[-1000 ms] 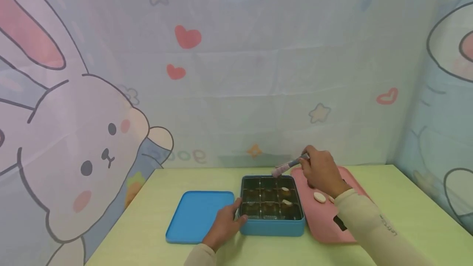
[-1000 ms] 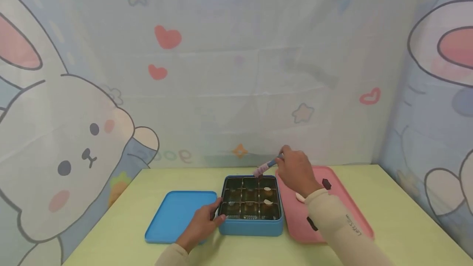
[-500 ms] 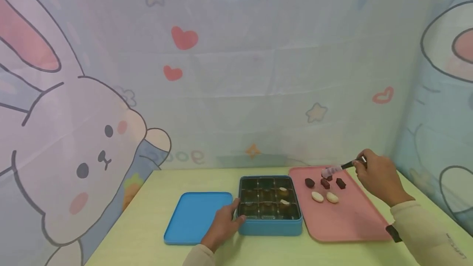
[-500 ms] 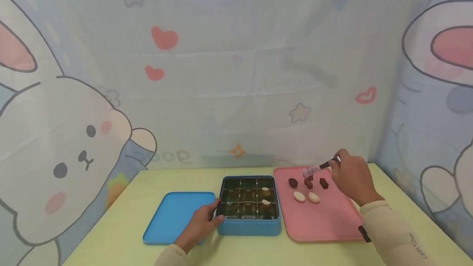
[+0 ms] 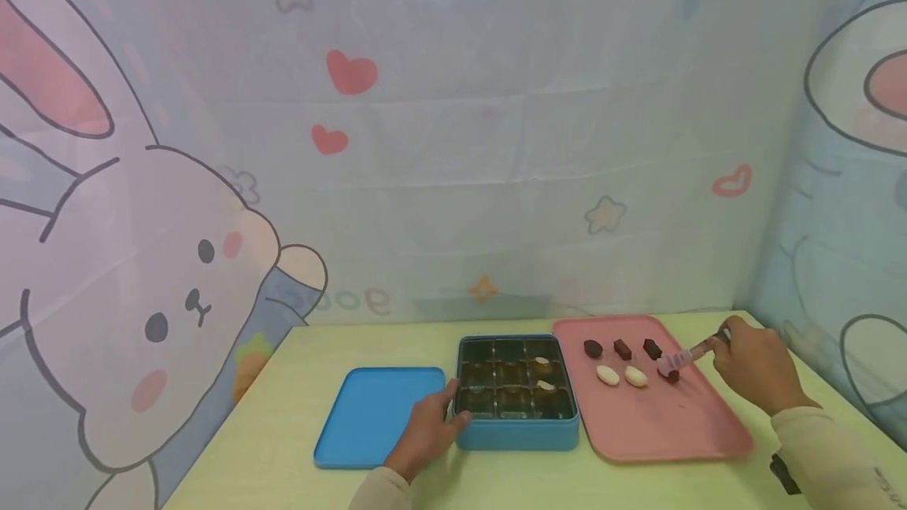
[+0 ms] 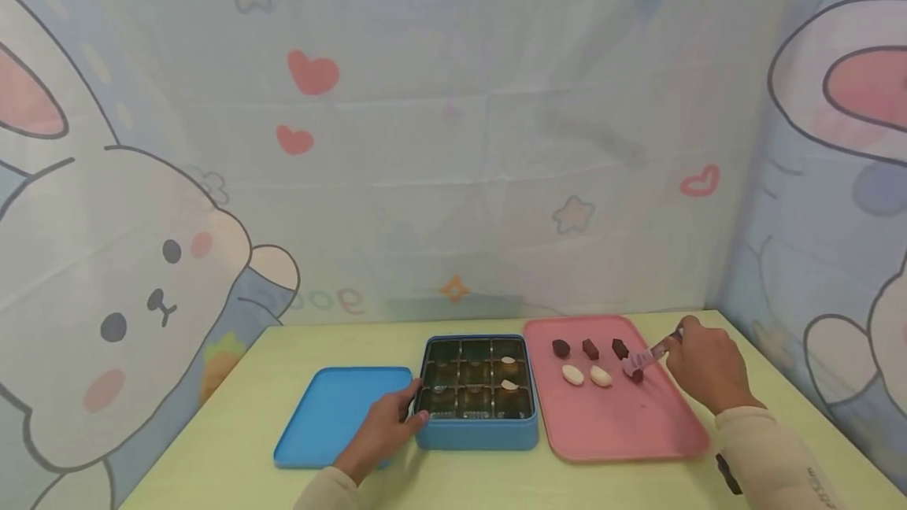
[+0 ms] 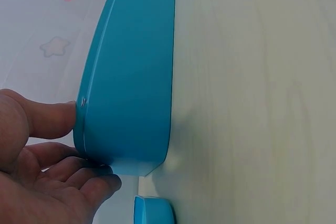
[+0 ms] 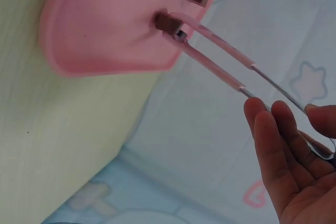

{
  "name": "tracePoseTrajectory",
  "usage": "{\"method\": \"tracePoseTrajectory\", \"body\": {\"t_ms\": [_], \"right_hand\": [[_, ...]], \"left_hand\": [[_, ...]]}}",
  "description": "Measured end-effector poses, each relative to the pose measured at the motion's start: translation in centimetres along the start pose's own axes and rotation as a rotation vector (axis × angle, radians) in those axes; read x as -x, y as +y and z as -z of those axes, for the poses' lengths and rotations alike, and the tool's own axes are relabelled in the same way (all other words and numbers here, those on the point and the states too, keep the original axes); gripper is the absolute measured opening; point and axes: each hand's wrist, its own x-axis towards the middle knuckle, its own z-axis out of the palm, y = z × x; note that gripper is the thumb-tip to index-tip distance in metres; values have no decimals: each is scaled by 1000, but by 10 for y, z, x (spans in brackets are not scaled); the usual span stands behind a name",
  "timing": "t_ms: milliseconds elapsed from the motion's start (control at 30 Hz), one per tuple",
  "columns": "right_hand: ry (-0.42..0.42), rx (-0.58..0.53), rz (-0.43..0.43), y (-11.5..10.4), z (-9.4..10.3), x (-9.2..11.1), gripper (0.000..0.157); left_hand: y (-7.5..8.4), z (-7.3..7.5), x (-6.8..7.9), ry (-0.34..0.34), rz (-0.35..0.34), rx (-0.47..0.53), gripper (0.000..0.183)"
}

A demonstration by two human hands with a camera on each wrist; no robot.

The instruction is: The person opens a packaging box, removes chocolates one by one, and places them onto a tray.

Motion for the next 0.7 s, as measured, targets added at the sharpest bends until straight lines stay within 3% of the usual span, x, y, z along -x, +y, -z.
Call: {"method": "tracePoseTrajectory", "body": {"t_ms": [200,433,600,700], "right_hand": [[-38,2,-25,0,0,0,20],[80,-48,26,-5,6,-8,15],[91,-175,78,-37,15,-14,9],[39,-274,143,-60,17,-14,8]], "left_hand": [[1,1,-1,-7,7,-1,64],[1,2,-2,-2,6,-5,64],[0,1,-1,-3,5,-19,64],[0,1,-1,-1,-2,-22,64]]}}
